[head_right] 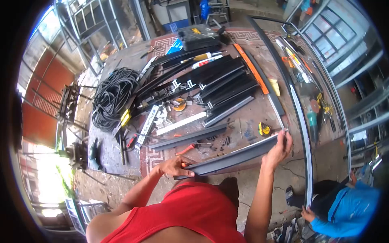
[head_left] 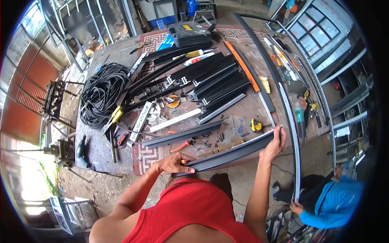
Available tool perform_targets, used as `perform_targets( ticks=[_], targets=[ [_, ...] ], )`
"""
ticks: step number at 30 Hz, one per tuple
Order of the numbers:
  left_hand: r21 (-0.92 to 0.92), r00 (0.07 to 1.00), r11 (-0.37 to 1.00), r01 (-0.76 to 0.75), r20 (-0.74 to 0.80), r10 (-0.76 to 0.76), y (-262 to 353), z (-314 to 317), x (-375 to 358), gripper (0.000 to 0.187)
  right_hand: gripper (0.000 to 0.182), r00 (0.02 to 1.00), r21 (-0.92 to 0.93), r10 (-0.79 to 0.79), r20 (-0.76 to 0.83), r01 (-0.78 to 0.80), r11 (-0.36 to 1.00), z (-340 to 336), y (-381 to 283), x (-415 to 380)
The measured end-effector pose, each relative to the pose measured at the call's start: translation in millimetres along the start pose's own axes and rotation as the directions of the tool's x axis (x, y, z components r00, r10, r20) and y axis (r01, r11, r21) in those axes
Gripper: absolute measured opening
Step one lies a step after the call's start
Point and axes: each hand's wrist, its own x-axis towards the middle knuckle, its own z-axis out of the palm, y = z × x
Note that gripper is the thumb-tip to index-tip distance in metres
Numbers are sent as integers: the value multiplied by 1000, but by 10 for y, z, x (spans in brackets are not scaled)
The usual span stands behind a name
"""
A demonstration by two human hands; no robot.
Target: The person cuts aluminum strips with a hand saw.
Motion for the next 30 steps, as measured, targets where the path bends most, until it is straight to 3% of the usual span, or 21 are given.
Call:
perform_targets(
  ticks=[2, 5, 6, 8, 9, 11, 12, 13, 14, 15, 16, 18, 20, 23, 26, 27, 30],
  targets=[
    [10, 999, 1000, 17, 28, -17, -49, -110, 9, 53, 25, 999, 14, 32, -2, -32, 999, -47, 221, -28],
    [15, 998, 998, 59, -1, -59, -212, -271, -22, 53, 34, 975, -37, 223, 19, -222, 974, 4, 293, -130],
    [32, 996, 999, 33, -81, -30, -202, -345, -40, 52, 43, 973, -146, 183, 139, -162, 976, -57, 390, -63],
    [73, 974, 997, -8, -226, 24, -122, -540, -76, 51, 49, 978, -190, 120, 169, -87, 978, 120, 316, -187],
    [266, 939, 961, 75, -343, 22, -86, -726, -76, 57, 50, 960, -175, 194, 202, -159, 972, 140, 346, -163],
    [344, 819, 907, 244, -573, -3, -57, -1181, -1, 60, 51, 908, -155, 334, 254, -302, 940, 93, 371, -124],
    [326, 740, 925, 194, -667, 80, -122, -1445, 51, 57, 51, 881, -230, 381, 279, -324, 918, 19, 422, -88],
    [409, 675, 865, 291, -728, 118, 5, -1715, 73, 50, 50, 853, -299, 425, 302, -339, 892, -77, 517, -48],
    [530, 562, 758, 380, -784, 266, 153, -1962, 127, 42, 50, 824, -363, 466, 324, -346, 865, -160, 625, -6],
    [469, 540, 669, 576, -833, 120, 351, -2227, 169, 42, 48, 808, -411, 492, 324, -348, 842, -239, 727, 25],
    [547, 462, 634, 547, -829, 316, 130, -2549, 217, 42, 47, 794, -461, 519, 316, -350, 816, -351, 826, 49],
    [601, 483, 510, 615, -798, 359, 85, -3090, 299, 40, 44, 791, -514, 549, 272, -363, 777, -574, 982, 97],
    [686, 477, 452, 570, -724, 498, -202, -3534, 406, 41, 41, 803, -523, 561, 201, -397, 754, -768, 1100, 100],
    [682, 572, 371, 631, -731, 372, -486, -3898, 521, 49, 39, 825, -509, 564, 47, -466, 724, -1071, 1196, 8],
    [530, 553, 464, 709, -827, 101, -433, -3968, 630, 56, 37, 829, -466, 556, -66, -518, 717, -1165, 1261, -56],
    [550, 571, 436, 713, -815, 94, -407, -3990, 655, 62, 36, 823, -455, 558, -106, -539, 709, -1174, 1251, -133],
    [531, 568, 427, 732, -821, 49, -373, -4021, 659, 62, 33, 914, -463, 368, -172, -405, 788, -1073, 1320, -296]
  ],
)
